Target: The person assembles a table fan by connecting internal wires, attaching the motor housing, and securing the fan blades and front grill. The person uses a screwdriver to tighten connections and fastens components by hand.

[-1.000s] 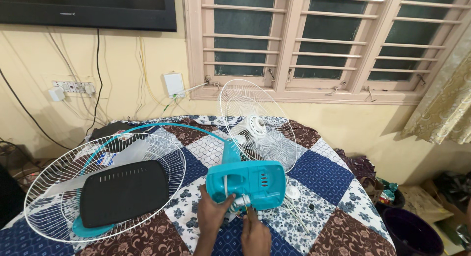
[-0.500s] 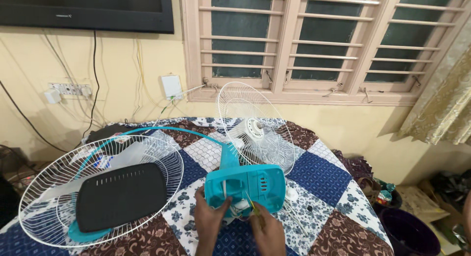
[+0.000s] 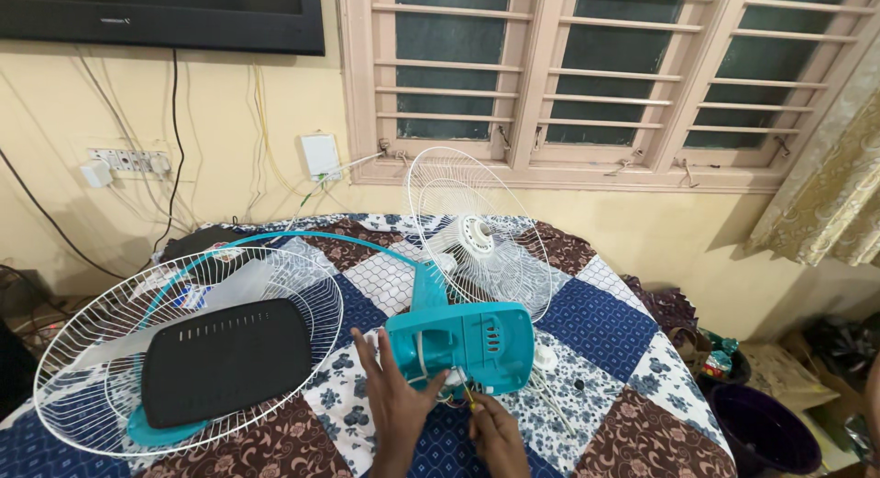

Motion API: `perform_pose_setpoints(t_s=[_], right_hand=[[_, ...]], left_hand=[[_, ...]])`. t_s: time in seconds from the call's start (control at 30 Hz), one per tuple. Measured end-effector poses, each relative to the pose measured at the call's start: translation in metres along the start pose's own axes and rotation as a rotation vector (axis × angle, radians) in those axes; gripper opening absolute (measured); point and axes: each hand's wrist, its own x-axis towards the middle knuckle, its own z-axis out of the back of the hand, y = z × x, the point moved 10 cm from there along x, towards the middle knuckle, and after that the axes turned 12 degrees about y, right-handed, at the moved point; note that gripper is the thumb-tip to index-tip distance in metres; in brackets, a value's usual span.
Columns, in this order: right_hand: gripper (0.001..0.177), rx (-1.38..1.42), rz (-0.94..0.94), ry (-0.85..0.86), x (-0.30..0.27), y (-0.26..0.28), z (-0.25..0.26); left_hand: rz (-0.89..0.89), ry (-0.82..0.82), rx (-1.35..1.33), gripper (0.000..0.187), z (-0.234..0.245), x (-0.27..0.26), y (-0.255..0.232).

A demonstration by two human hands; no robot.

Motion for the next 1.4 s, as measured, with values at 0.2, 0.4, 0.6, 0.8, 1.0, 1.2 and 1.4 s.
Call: perform_pose_setpoints(t_s=[0.2,0.4,0.6,0.8,1.0,1.2,1.4], right_hand=[[0.036,0.0,-0.008,-0.006,-0.002,-0.003,-0.003],[0.037,0.034,-0.023,0.005,-0.009,0.007,-0.008],[0.037,-0.003,0.024,0.016,-0.013,0.024,-0.015],[0.036,0.003,-0.007,-0.005,-0.018,0.027,-0.015],[0.036,-0.002,-0.002,-0.01,-0.016,0.022,-0.012],[0.023,-0.082,0.198,-0.2,-0.038,0.058,0.005],[0.03,-0.156,0.165,-0.541,-0.032,0.131,0.092]], left_hand=[[0.042,0.026,-0.01,0.134,-0.006,0.003,0.007],[0.113,0.111,-0.022,0.136,-0.017,0.003,0.019],[0.155,0.138,-0.014,0.136,-0.015,0.003,0.016],[0.651,0.27,-0.451,0.147,-0.032,-0.01,0.047],[0.555,0.284,-0.491,0.132,-0.035,-0.001,0.051],[0.588,0.205,-0.605,0.094,-0.043,-0.004,0.075],[0.497,0.084,-0.483,0.075,-0.001,0.017,0.114]])
